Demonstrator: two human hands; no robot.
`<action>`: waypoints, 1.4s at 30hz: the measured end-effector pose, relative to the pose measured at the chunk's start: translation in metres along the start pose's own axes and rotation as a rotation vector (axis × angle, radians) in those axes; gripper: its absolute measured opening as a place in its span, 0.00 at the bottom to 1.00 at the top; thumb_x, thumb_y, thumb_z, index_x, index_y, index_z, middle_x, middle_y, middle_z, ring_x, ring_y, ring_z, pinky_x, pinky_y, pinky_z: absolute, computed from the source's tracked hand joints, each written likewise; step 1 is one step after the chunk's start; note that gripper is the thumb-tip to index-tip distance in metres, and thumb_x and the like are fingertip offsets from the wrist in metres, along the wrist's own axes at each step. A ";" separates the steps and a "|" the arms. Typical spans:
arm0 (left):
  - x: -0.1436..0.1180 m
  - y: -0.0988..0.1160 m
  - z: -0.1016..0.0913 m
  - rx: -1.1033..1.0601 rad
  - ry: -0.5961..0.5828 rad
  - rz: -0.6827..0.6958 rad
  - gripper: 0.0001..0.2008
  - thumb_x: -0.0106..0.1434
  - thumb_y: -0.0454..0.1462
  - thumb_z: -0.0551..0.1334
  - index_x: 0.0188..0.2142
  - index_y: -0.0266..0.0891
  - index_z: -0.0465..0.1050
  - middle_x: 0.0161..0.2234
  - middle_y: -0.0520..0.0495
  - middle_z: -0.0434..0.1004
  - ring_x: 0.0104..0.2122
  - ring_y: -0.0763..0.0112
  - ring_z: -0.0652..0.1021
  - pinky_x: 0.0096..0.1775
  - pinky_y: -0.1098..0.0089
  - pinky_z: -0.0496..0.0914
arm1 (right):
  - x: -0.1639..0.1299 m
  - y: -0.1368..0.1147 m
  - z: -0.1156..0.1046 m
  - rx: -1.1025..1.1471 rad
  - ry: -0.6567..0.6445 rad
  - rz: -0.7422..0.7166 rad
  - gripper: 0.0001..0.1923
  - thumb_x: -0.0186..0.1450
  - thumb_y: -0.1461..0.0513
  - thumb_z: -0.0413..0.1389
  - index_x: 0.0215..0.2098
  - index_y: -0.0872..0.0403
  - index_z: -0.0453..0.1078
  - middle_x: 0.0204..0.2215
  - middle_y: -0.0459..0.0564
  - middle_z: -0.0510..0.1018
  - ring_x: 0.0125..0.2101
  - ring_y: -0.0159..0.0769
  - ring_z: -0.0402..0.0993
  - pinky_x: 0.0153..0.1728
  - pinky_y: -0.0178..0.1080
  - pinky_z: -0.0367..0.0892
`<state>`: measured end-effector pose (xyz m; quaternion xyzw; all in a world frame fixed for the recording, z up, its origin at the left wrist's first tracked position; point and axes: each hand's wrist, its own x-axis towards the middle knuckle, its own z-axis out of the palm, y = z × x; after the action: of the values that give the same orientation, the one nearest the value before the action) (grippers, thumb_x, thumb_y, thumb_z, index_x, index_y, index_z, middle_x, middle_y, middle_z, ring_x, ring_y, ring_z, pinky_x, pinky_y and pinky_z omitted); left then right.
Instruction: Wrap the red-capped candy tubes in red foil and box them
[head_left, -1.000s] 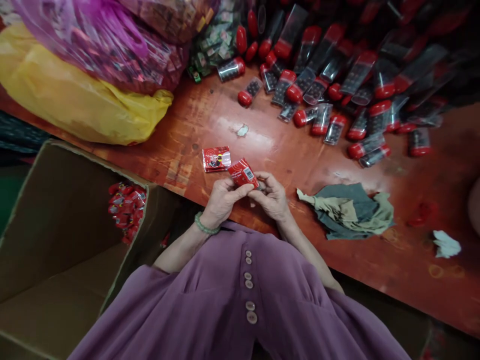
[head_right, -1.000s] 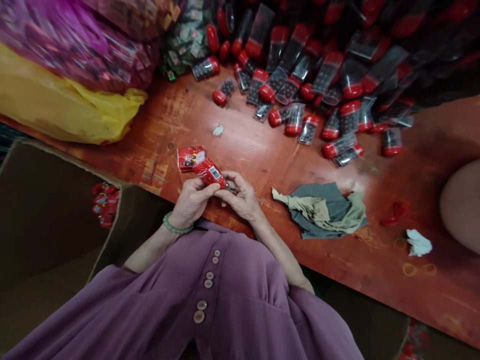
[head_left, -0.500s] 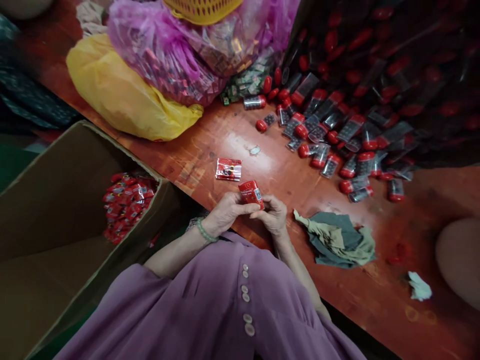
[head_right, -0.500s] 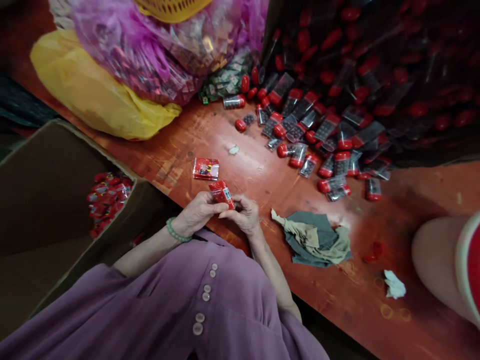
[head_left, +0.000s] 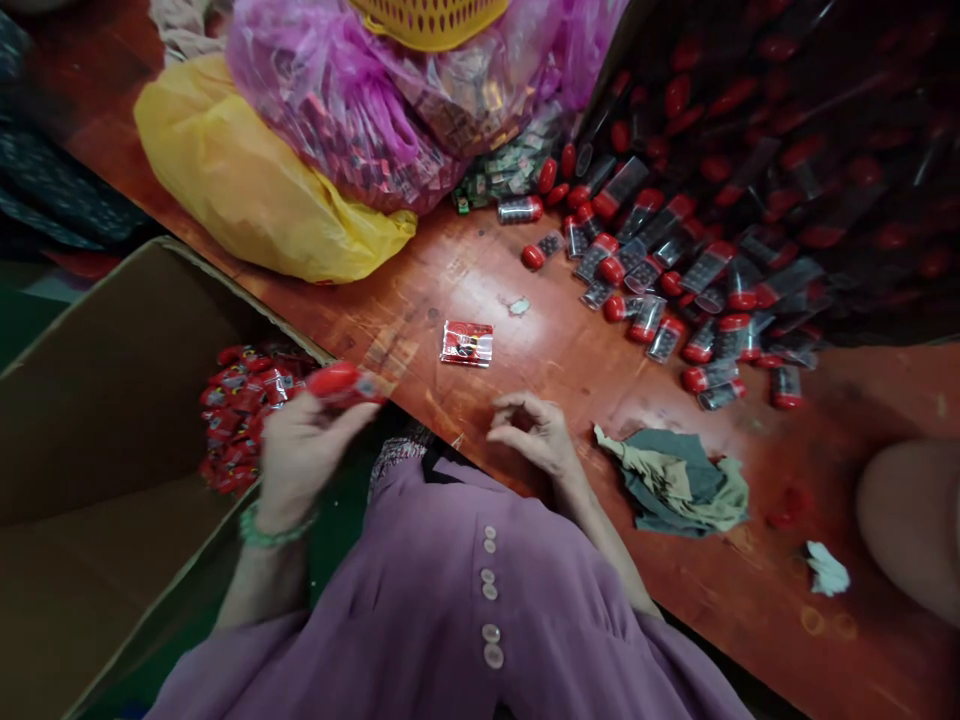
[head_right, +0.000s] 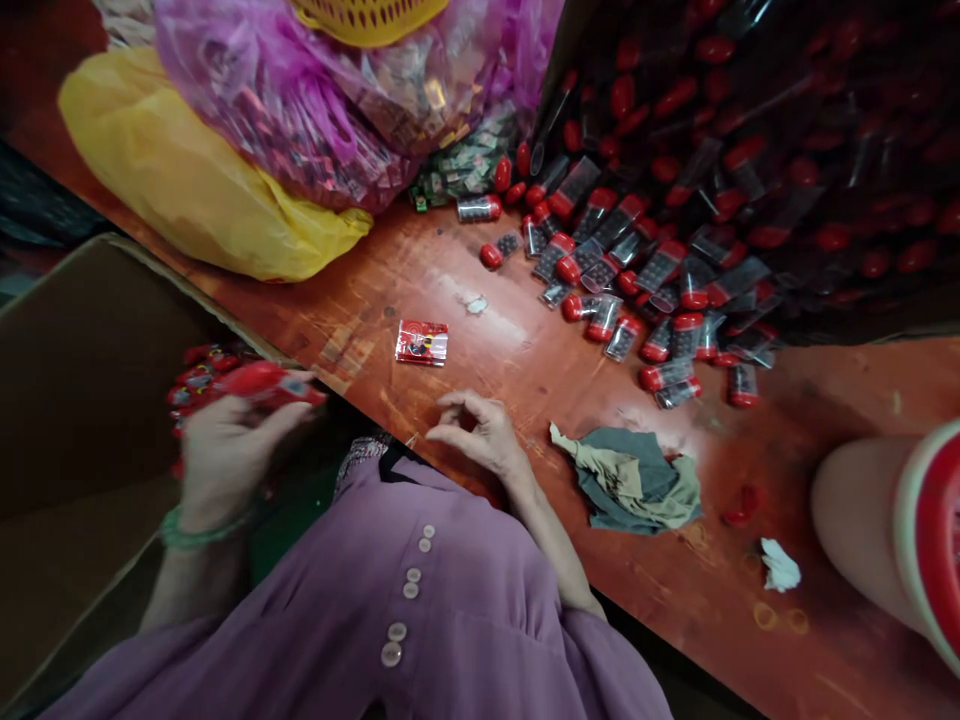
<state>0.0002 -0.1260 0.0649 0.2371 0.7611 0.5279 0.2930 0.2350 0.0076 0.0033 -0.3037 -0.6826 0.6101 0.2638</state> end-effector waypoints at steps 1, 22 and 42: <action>0.005 -0.009 -0.018 0.034 0.144 -0.003 0.15 0.52 0.39 0.74 0.40 0.40 0.80 0.35 0.53 0.85 0.34 0.68 0.81 0.41 0.66 0.78 | 0.004 -0.001 -0.001 -0.037 0.023 -0.015 0.16 0.58 0.52 0.68 0.39 0.52 0.75 0.25 0.42 0.78 0.25 0.29 0.74 0.31 0.34 0.68; 0.035 -0.029 -0.001 0.648 0.063 0.804 0.19 0.65 0.36 0.64 0.56 0.43 0.72 0.51 0.43 0.80 0.49 0.54 0.81 0.51 0.55 0.76 | 0.070 0.017 -0.002 -1.015 -0.010 -0.252 0.16 0.73 0.57 0.50 0.52 0.53 0.74 0.53 0.58 0.79 0.52 0.47 0.70 0.49 0.48 0.61; 0.084 -0.058 0.106 0.444 -0.430 1.124 0.23 0.65 0.25 0.56 0.57 0.40 0.70 0.55 0.38 0.77 0.60 0.58 0.73 0.59 0.51 0.73 | 0.210 -0.028 -0.059 -1.130 0.012 -0.099 0.16 0.71 0.57 0.53 0.53 0.55 0.72 0.54 0.60 0.75 0.53 0.48 0.69 0.54 0.50 0.61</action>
<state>0.0106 -0.0188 -0.0352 0.7555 0.5362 0.3714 0.0614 0.1338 0.2000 0.0358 -0.3688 -0.9150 0.1352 0.0923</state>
